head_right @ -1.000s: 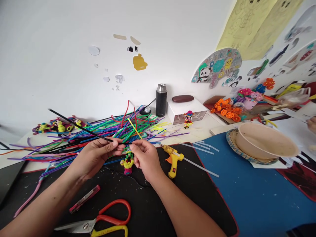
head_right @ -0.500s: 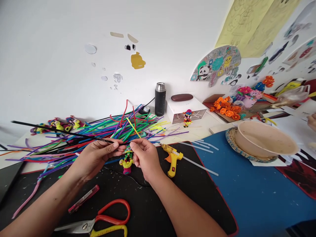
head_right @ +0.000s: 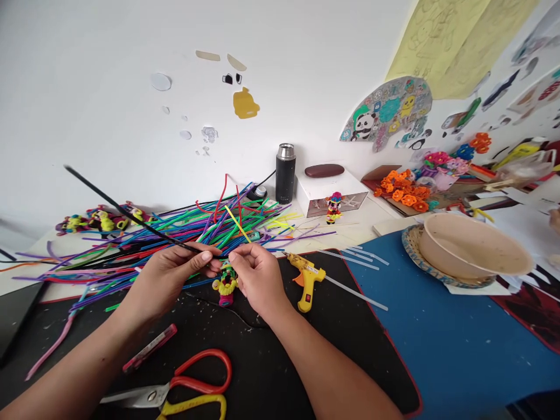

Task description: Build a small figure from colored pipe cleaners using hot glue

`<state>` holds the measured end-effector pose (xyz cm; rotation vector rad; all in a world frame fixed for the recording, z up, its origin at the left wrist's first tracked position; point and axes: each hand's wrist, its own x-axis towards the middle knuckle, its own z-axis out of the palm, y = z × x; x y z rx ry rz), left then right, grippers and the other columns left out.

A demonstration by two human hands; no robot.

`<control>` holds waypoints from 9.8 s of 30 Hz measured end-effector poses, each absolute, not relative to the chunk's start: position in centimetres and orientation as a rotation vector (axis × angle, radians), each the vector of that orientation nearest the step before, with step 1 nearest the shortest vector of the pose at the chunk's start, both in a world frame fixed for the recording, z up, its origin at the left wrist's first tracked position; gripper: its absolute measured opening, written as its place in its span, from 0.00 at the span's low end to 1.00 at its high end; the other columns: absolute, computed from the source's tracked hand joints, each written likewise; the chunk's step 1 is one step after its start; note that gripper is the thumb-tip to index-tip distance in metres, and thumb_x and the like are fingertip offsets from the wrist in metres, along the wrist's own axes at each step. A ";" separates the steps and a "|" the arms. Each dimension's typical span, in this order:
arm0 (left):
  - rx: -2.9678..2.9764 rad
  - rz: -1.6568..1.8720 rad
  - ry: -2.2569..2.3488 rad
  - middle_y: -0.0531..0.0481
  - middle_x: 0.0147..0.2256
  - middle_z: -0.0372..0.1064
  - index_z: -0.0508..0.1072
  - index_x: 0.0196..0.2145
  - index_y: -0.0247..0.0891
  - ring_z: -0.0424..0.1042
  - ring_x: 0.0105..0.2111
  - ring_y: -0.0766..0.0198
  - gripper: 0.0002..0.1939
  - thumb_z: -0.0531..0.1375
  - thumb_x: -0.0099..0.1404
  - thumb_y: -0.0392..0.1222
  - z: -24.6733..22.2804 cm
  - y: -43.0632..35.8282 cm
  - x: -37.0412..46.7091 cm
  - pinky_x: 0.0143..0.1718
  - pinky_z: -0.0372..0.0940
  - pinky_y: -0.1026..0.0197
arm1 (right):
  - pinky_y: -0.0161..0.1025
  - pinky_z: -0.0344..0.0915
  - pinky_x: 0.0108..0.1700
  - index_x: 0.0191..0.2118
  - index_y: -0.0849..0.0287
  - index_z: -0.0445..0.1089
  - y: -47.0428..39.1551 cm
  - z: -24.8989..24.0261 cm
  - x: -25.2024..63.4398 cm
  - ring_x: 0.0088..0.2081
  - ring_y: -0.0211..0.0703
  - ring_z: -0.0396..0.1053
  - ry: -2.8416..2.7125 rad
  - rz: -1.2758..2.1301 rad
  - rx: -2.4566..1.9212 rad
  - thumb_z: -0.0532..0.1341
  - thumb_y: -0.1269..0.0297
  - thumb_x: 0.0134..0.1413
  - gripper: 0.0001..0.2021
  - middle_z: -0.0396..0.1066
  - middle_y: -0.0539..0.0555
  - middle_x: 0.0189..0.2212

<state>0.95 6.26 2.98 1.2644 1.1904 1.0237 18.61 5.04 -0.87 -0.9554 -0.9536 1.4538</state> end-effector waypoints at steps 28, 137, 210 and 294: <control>1.326 0.973 1.168 0.41 0.31 0.84 0.86 0.32 0.37 0.81 0.30 0.53 0.23 0.76 0.52 0.61 4.1 6.7 -0.3 0.36 0.77 0.56 | 0.30 0.49 0.15 0.37 0.57 0.70 4.8 -1.3 18.3 0.13 0.31 0.53 -1.075 1.463 -0.976 0.70 0.46 0.54 0.19 0.61 0.40 0.14; 1.679 0.902 1.215 0.47 0.30 0.81 0.82 0.28 0.38 0.72 0.26 0.63 0.21 0.69 0.63 0.60 3.2 7.1 -1.1 0.29 0.68 0.63 | 0.33 0.54 0.23 0.39 0.57 0.74 4.1 -1.5 18.3 0.19 0.35 0.59 -1.461 1.301 -1.070 0.65 0.57 0.62 0.08 0.62 0.43 0.18; 1.739 0.819 1.223 0.48 0.27 0.79 0.82 0.29 0.38 0.72 0.26 0.62 0.20 0.67 0.65 0.58 3.3 6.7 -0.9 0.29 0.66 0.63 | 0.34 0.51 0.26 0.32 0.57 0.71 4.0 -0.8 18.8 0.20 0.34 0.54 -1.650 1.012 -1.208 0.62 0.66 0.59 0.05 0.56 0.41 0.17; 1.311 0.928 1.021 0.47 0.25 0.80 0.85 0.34 0.36 0.77 0.25 0.61 0.20 0.77 0.54 0.56 3.0 6.7 0.2 0.27 0.72 0.63 | 0.29 0.46 0.16 0.36 0.57 0.69 4.5 -1.2 18.1 0.13 0.29 0.50 -0.899 1.466 -0.899 0.72 0.51 0.53 0.17 0.59 0.38 0.12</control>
